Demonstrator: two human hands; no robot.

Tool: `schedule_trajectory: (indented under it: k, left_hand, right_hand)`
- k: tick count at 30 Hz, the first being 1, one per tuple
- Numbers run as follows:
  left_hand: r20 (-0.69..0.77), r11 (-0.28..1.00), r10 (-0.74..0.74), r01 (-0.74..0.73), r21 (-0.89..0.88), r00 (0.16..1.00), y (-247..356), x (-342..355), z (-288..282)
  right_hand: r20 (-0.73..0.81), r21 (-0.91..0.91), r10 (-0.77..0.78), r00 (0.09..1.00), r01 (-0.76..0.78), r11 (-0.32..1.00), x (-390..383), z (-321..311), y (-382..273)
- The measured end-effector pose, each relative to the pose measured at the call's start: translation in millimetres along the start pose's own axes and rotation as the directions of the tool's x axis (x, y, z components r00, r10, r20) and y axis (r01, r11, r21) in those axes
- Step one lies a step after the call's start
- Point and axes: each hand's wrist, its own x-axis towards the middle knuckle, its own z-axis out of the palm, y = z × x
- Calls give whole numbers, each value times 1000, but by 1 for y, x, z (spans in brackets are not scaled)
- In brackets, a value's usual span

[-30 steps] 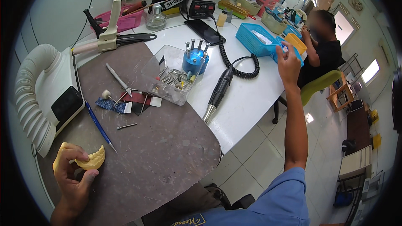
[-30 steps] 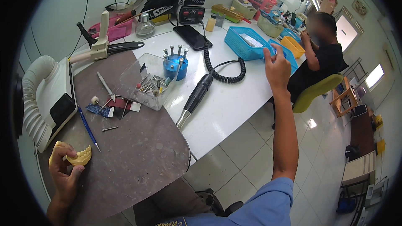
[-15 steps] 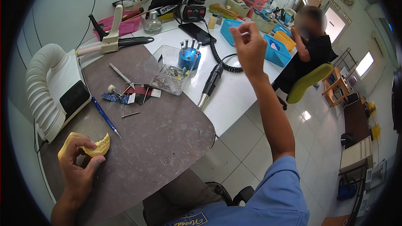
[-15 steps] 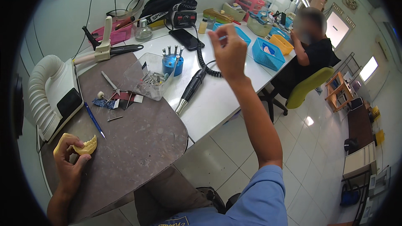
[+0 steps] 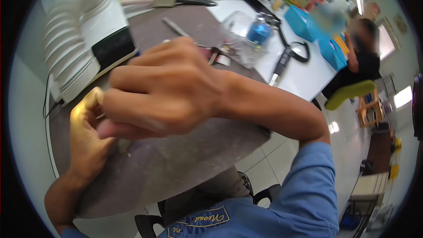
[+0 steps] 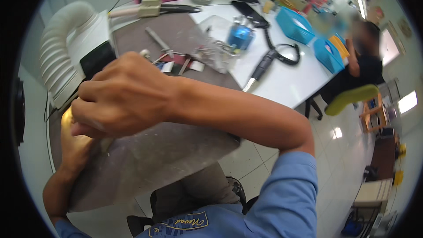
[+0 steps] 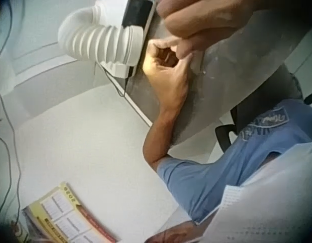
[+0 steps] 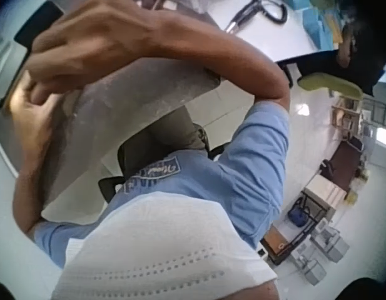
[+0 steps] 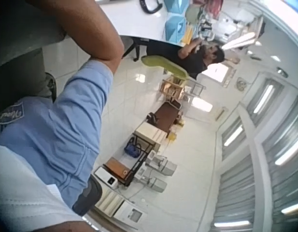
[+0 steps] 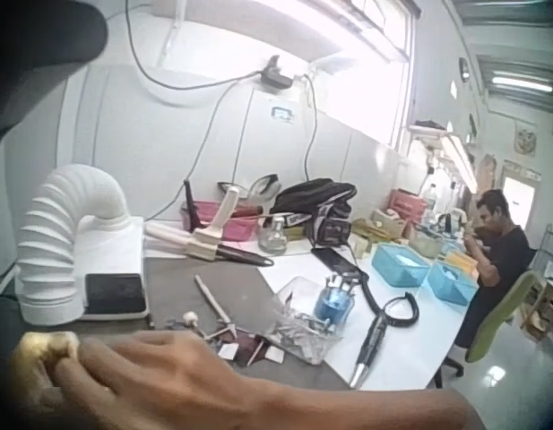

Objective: Using a scalpel and a rotary micro-motor tool to refine and adjust a dental plaster model and prosthetic components.

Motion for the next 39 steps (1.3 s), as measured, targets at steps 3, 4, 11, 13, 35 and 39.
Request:
schedule_trajectory:
  k: [3,4,11,13,35,39]
  left_hand:
    - [32,913,-242,238,-331,970,8,-4,-4]
    - [-5,912,-262,245,-329,965,6,-4,-5]
    - [12,711,-394,313,-630,919,8,-16,-7]
    - [8,736,-356,286,-613,934,8,-20,-5]
    - [77,785,-325,314,-534,943,2,-4,-11]
    - [78,807,-332,326,-492,940,3,-9,-14]
  right_hand:
    - [-70,-68,0,998,-5,998,-12,3,-6]
    - [54,-57,45,997,-42,997,-14,-1,-9]
    - [245,28,380,892,-398,917,-10,-4,-8]
    - [315,78,448,837,-493,867,-13,-5,-11]
    - [405,17,509,760,-563,827,-5,-5,-14]
    - [424,-24,549,720,-597,802,-4,-2,-17]
